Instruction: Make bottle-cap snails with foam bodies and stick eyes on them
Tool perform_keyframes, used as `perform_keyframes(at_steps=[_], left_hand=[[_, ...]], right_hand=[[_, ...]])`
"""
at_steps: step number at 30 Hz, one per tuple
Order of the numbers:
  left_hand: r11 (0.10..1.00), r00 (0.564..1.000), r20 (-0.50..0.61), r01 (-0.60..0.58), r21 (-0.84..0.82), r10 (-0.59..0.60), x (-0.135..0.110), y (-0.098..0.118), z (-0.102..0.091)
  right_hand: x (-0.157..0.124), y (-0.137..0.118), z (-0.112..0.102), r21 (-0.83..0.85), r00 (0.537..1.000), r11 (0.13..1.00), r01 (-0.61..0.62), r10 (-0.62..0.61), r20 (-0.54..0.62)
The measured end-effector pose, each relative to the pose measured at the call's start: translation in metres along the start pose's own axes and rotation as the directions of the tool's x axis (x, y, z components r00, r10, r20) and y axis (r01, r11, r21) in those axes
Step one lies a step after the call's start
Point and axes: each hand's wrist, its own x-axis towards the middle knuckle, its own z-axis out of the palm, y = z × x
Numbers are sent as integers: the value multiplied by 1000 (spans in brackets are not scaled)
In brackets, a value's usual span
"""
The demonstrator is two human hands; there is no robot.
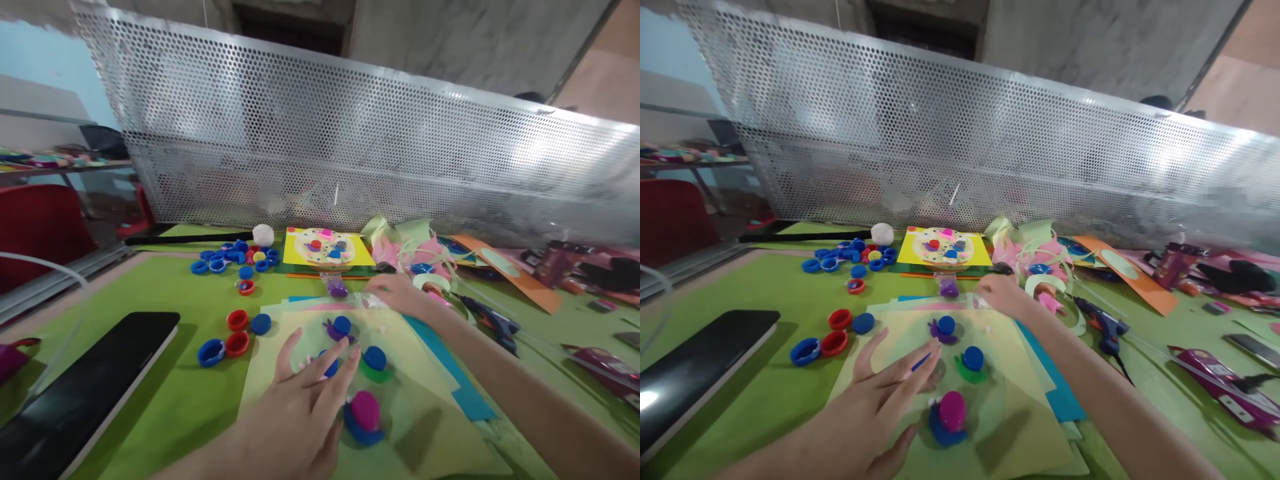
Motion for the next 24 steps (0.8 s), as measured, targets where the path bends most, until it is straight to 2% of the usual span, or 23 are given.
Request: perform_keyframes(at_steps=[3,6,12,16,19,21,24], left_hand=[[1000,1000,-17,5,-28,-5,0,-1,0],[999,999,-52,-2,-53,-1,0,-3,2],[997,996,-75,41,-65,-46,-1,-8,6],[997,976,-205,64,-45,-72,-2,-9,7],[992,952,-277,119,-49,-128,-2,-11,7],[978,937,-279,204,-53,-211,0,-13,4],[932,898,-250,355,-78,-363,4,-16,-3]], right_hand=[[19,25,-4,-42,991,991,-130,131,27],[33,40,1,-125,955,948,-293,296,9],[42,40,17,-132,914,904,-406,404,-41],[40,38,5,-10,871,882,-471,463,-162],[32,30,-16,145,861,884,-445,467,-202],[21,16,-30,270,897,892,-363,413,-158],[-5,-18,-43,454,965,864,-219,259,-28]])
